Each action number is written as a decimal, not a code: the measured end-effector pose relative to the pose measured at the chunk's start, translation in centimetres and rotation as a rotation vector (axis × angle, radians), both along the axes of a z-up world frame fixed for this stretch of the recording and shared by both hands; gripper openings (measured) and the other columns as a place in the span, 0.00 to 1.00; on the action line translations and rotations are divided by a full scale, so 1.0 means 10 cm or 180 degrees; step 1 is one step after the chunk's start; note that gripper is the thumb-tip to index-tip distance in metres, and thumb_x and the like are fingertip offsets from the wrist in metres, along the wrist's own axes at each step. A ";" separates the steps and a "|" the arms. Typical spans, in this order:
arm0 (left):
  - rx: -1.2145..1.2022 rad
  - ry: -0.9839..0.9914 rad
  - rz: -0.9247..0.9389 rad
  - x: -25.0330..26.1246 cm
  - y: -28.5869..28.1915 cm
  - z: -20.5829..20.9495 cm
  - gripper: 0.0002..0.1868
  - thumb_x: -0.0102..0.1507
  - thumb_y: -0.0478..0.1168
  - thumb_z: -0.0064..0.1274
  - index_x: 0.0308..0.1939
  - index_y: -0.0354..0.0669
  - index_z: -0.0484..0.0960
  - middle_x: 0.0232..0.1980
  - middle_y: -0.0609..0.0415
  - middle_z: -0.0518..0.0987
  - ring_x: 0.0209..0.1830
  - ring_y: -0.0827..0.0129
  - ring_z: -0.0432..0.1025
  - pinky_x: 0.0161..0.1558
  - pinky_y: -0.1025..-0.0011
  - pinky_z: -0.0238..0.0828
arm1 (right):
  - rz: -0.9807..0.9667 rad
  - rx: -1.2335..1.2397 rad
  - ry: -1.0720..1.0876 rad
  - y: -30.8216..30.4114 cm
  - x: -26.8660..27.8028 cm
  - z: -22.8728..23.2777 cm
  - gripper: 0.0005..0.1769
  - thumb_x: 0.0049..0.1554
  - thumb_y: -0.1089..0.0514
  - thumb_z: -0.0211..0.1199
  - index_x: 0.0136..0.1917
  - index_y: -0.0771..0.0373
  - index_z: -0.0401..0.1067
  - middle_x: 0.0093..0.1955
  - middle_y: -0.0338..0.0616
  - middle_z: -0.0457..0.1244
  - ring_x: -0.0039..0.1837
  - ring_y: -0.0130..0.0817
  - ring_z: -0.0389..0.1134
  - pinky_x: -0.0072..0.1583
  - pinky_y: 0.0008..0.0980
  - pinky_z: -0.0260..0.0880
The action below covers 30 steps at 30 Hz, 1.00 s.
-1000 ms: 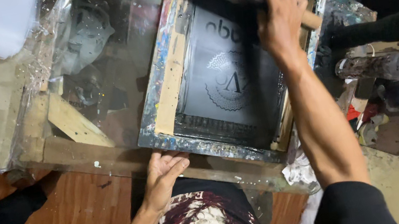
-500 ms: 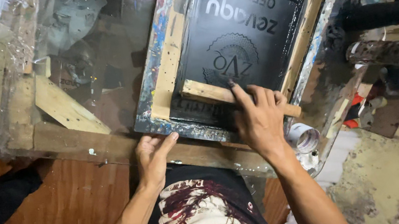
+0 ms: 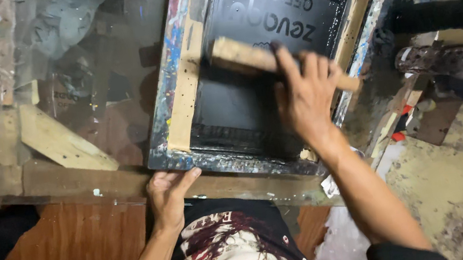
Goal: The person uses a squeegee to pull ink across a screen printing frame, transferring a design onto a white plastic bag placed on a wooden table. The person repeatedly repositions the bag and applies ink to the screen to print multiple copies.
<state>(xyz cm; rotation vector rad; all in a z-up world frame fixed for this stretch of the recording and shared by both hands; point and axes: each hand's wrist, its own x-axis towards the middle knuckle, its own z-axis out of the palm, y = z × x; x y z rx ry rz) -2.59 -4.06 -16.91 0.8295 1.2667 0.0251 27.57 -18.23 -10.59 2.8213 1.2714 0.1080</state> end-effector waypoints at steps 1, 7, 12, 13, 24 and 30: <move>-0.0016 -0.0049 0.0018 -0.01 0.00 0.00 0.21 0.51 0.31 0.73 0.48 0.34 0.86 0.38 0.46 0.87 0.39 0.69 0.80 0.46 0.65 0.81 | 0.0033 -0.0026 -0.0013 0.02 0.15 -0.02 0.45 0.45 0.56 0.81 0.74 0.51 0.69 0.58 0.49 0.62 0.59 0.50 0.62 0.65 0.52 0.52; 0.0170 -0.0282 -0.0261 0.14 0.10 0.25 0.04 0.54 0.33 0.71 0.28 0.37 0.90 0.34 0.59 0.86 0.32 0.78 0.75 0.39 0.78 0.76 | 0.0187 -0.0169 -0.0014 0.47 1.21 0.14 0.39 0.62 0.48 0.67 0.81 0.58 0.58 0.59 0.65 0.58 0.57 0.64 0.59 0.58 0.58 0.57; 0.0443 -0.0391 -0.0455 0.11 0.12 0.32 0.16 0.55 0.36 0.72 0.18 0.50 0.79 0.25 0.70 0.75 0.26 0.83 0.67 0.31 0.79 0.67 | 0.0321 0.0178 0.0203 0.58 1.44 0.29 0.34 0.57 0.57 0.66 0.73 0.62 0.60 0.63 0.67 0.57 0.58 0.67 0.57 0.53 0.60 0.54; 0.0475 -0.0348 -0.0607 0.12 0.14 0.34 0.09 0.56 0.37 0.71 0.24 0.47 0.85 0.32 0.70 0.78 0.32 0.83 0.69 0.36 0.79 0.70 | 0.0170 0.0118 0.0542 0.59 1.39 0.36 0.39 0.59 0.58 0.64 0.80 0.59 0.54 0.67 0.73 0.55 0.62 0.74 0.57 0.59 0.69 0.55; 0.0298 -0.2020 -0.0688 0.20 0.24 1.49 0.28 0.54 0.31 0.70 0.48 0.44 0.66 0.46 0.46 0.86 0.49 0.61 0.81 0.55 0.67 0.79 | -0.0204 0.1468 0.0870 -0.41 -0.64 1.92 0.22 0.61 0.69 0.63 0.67 0.74 0.65 0.67 0.65 0.59 0.72 0.60 0.60 0.75 0.51 0.58; 0.1120 -0.2733 -0.1553 0.77 0.64 2.10 0.30 0.60 0.44 0.64 0.65 0.38 0.75 0.67 0.46 0.80 0.70 0.56 0.76 0.73 0.61 0.76 | -0.0499 -0.0305 -0.1807 -2.04 0.11 1.12 0.19 0.76 0.56 0.59 0.71 0.73 0.63 0.69 0.59 0.61 0.68 0.53 0.63 0.72 0.46 0.64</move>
